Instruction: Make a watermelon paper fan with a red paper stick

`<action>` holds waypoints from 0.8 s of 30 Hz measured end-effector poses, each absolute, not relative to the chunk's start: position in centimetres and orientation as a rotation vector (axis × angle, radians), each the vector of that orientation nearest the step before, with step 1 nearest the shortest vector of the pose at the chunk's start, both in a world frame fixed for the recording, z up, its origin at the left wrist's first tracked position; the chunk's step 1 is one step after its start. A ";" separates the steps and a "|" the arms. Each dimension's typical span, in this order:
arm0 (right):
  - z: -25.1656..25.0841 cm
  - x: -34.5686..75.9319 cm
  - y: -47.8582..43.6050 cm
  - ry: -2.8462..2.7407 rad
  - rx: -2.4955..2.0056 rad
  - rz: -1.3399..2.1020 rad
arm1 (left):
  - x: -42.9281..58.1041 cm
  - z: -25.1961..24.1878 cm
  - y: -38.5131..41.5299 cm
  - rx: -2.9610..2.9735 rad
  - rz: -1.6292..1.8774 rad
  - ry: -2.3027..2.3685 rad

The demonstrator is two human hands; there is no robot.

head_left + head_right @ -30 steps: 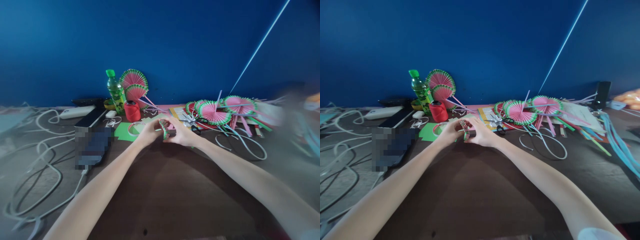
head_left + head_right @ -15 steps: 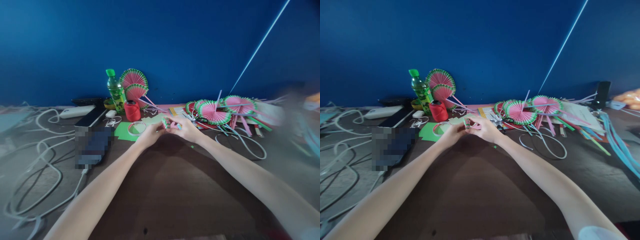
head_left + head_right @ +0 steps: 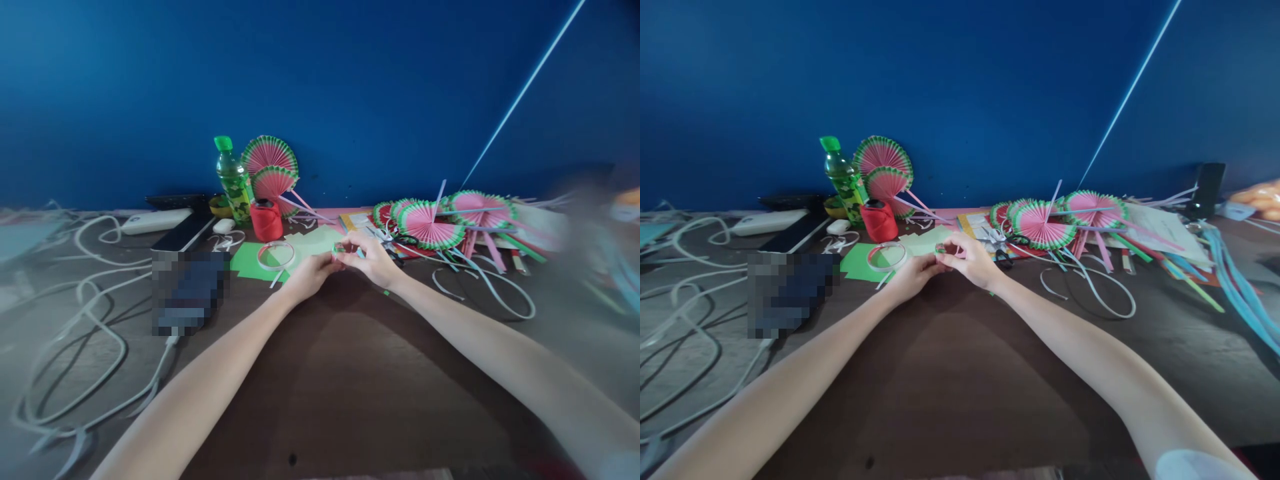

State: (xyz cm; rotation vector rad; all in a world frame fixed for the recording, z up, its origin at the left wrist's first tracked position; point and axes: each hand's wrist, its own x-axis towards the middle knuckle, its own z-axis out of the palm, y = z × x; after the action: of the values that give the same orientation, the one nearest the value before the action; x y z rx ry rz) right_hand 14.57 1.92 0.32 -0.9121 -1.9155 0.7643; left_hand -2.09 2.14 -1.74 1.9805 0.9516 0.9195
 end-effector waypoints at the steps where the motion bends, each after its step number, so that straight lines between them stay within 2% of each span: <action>1: 0.3 14.5 1.8 -1.892 -0.915 0.815 | -2.1 -1.9 2.2 1.982 0.909 0.949; 5: -0.2 14.3 1.7 -1.804 -0.928 0.926 | -1.9 -2.2 2.1 1.953 0.847 0.946; 15: -0.9 14.2 1.9 -1.772 -0.941 0.930 | -1.7 -2.1 2.2 1.735 0.803 0.799; 24: -1.5 14.2 2.5 -1.616 -0.913 1.018 | -1.7 -2.0 1.7 1.791 0.768 0.853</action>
State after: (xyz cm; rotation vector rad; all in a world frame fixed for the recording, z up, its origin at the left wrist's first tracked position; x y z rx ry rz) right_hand 14.15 2.50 -1.46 -0.9125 -1.6157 1.0183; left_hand -1.66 1.73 -2.05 1.7906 0.8531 0.7680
